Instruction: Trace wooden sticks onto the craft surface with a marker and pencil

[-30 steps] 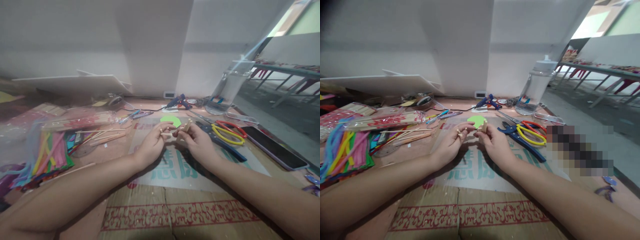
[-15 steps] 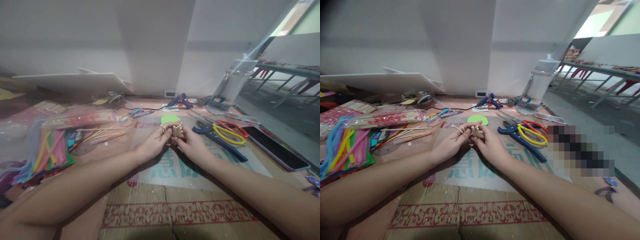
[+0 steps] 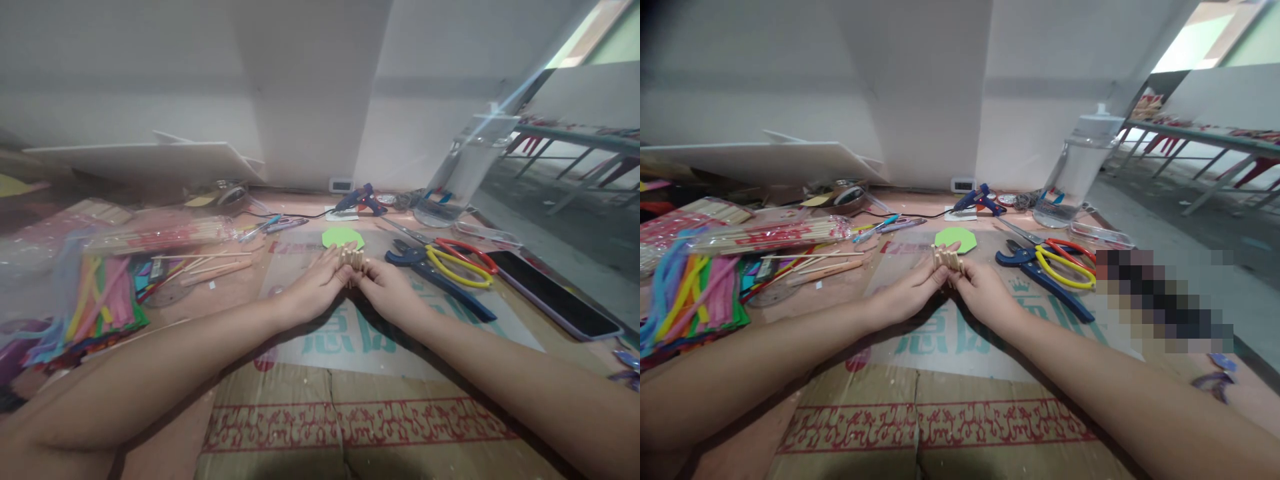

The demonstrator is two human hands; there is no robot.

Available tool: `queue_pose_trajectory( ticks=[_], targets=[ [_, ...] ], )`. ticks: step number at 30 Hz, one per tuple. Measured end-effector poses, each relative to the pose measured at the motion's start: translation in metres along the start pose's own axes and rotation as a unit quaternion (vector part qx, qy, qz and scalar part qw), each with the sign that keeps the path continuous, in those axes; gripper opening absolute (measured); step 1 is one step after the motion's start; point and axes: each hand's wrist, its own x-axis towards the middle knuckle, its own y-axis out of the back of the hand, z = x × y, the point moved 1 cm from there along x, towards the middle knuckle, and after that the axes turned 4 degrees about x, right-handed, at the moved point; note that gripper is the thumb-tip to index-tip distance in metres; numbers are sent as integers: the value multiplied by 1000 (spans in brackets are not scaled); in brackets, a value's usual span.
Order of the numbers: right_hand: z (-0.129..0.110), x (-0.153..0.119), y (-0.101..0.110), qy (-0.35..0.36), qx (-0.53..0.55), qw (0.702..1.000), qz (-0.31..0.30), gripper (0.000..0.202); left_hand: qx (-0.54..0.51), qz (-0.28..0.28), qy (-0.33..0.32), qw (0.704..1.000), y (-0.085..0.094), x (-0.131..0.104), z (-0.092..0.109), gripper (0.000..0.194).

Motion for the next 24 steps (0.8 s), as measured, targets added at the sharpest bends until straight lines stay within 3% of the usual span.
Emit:
queue_pose_trajectory(
  ticks=[9,12,18,24],
  targets=[
    [2,4,-2,-27,24,998,-56,16,80,-21,-2,997,1,-1,-3,58],
    [2,3,-2,-28,23,998,-55,17,79,7,-29,996,1,-2,-1,52],
    [2,3,0,-39,23,997,-62,19,63,122,-68,988,13,-6,9,21],
    [0,1,2,-13,14,996,-89,26,49,127,-69,988,16,-7,11,17]
  ],
)
